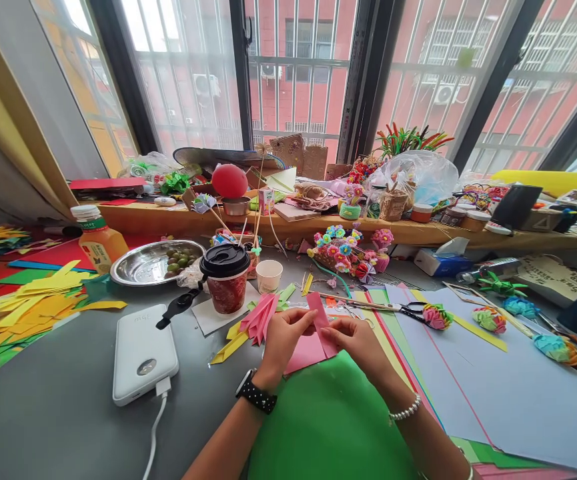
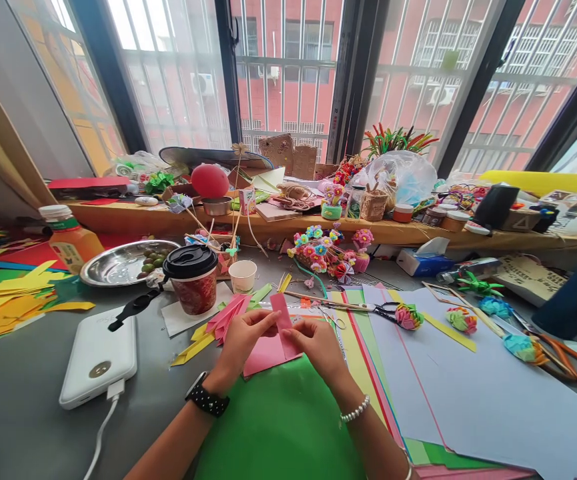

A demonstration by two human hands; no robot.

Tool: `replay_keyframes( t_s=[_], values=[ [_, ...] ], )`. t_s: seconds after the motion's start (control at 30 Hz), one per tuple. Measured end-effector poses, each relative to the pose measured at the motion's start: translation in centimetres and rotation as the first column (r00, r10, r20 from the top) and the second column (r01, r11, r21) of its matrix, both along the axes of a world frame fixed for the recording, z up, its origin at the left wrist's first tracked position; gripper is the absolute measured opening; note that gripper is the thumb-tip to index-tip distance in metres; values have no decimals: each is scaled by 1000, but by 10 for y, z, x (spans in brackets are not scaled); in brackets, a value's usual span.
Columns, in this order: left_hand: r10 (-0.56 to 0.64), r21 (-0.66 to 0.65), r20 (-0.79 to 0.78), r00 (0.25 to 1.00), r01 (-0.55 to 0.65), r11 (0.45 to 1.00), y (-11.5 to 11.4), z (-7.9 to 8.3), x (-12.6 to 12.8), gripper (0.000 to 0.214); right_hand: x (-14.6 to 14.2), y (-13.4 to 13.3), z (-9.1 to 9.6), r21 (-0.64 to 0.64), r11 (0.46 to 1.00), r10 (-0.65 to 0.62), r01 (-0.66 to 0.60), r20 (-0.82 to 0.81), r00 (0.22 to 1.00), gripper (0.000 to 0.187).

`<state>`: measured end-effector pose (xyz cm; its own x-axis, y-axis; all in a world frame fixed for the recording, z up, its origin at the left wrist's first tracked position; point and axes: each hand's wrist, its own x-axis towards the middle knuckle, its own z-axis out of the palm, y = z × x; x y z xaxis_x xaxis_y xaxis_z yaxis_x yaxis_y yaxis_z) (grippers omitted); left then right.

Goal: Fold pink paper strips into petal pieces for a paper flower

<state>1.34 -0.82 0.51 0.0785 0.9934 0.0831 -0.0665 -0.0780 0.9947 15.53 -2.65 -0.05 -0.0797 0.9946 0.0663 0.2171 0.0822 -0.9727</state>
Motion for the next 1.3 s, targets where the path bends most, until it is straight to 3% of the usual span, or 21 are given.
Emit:
replay_keyframes(
  t_s=[0.13, 0.33, 0.57, 0.7, 0.8, 0.87, 1.0, 1.13, 1.3],
  values=[
    [57, -1, 13, 998, -57, 998, 0, 1, 0, 22, -2, -1, 1, -90, 994, 46, -55, -100, 994, 24],
    [55, 15, 16, 998, -56, 998, 3, 2, -3, 21, -2, 2, -1, -67, 996, 50, -63, -180, 982, 24],
    [-61, -16, -1, 998, 61, 998, 3, 4, -6, 25, 6, 4, -2, 81, 991, -87, 103, -173, 981, 23],
    [-60, -25, -50, 997, 59, 998, 7, 3, -8, 26, 10, 6, 0, 124, 987, -96, 106, -90, 991, 21],
    [63, 83, -152, 986, -50, 995, 12, 4, -16, 27, 15, 6, 1, 201, 976, -110, 89, 96, 989, 19],
    [124, 206, -281, 952, -66, 976, 14, 5, -22, 27, 17, 6, 2, 267, 963, -111, 42, 250, 962, 16],
    [143, 431, -572, 807, 148, 890, 11, 7, -26, 18, 16, 4, 2, 343, 936, -87, -82, 449, 889, 13],
    [102, 447, -683, 724, 304, 841, 7, 2, -17, 15, 11, 1, 3, 383, 908, -48, -170, 499, 865, 12],
    [93, 424, -759, 644, 381, 822, 6, 1, -13, 15, 9, 0, 4, 395, 900, -47, -183, 505, 862, 13]
  ],
)
